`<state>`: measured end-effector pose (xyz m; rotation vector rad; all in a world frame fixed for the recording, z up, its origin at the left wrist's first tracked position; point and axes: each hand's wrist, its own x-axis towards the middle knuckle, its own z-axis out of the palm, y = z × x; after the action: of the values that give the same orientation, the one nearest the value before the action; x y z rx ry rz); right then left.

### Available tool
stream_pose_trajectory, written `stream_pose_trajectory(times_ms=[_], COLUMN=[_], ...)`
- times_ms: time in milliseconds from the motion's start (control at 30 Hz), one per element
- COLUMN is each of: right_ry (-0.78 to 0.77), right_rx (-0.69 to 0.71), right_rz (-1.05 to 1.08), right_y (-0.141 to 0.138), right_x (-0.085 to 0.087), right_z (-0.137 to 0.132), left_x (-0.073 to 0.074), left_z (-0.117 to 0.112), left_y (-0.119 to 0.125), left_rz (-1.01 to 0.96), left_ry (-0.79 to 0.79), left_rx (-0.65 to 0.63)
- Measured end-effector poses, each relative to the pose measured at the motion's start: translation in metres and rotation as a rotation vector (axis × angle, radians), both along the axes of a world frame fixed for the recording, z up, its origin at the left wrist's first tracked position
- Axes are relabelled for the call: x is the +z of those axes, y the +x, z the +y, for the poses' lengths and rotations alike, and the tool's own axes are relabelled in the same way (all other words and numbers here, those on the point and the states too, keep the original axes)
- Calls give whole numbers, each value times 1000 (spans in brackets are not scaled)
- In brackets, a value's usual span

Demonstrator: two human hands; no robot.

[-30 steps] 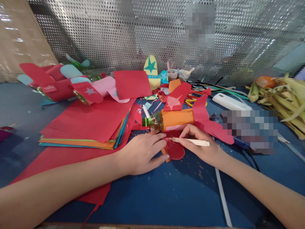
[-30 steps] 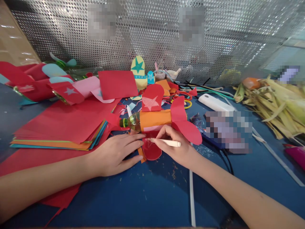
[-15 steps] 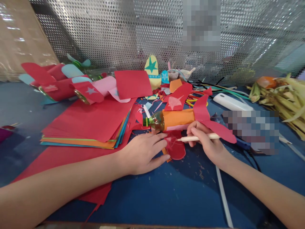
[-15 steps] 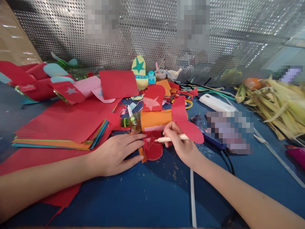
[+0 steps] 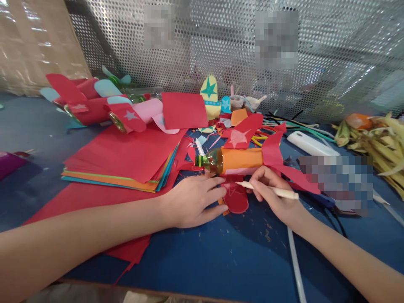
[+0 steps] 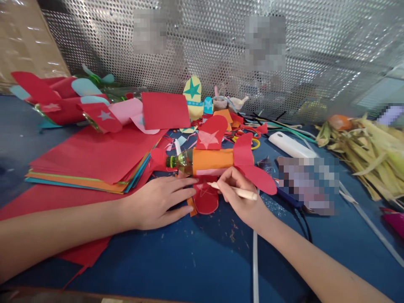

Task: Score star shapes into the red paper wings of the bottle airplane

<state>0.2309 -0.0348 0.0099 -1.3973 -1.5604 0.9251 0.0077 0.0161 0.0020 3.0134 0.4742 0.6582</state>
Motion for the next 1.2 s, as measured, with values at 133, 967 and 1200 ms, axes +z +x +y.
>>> stream_pose_trajectory(times_ms=[133,967,1200], right_ry=[-15,-24,-43], right_rx=[41,34,24], right_rz=[-38,-171,-191], right_y=[-1,1,3], right_x=[2,2,-1], right_z=[0,1,1], left_x=[1,0,0], left_z=[0,0,-1], left_y=[-1,0,-1], left_rz=[6,21,23], left_ry=[-7,-21,-21], left_rx=[3,3,18])
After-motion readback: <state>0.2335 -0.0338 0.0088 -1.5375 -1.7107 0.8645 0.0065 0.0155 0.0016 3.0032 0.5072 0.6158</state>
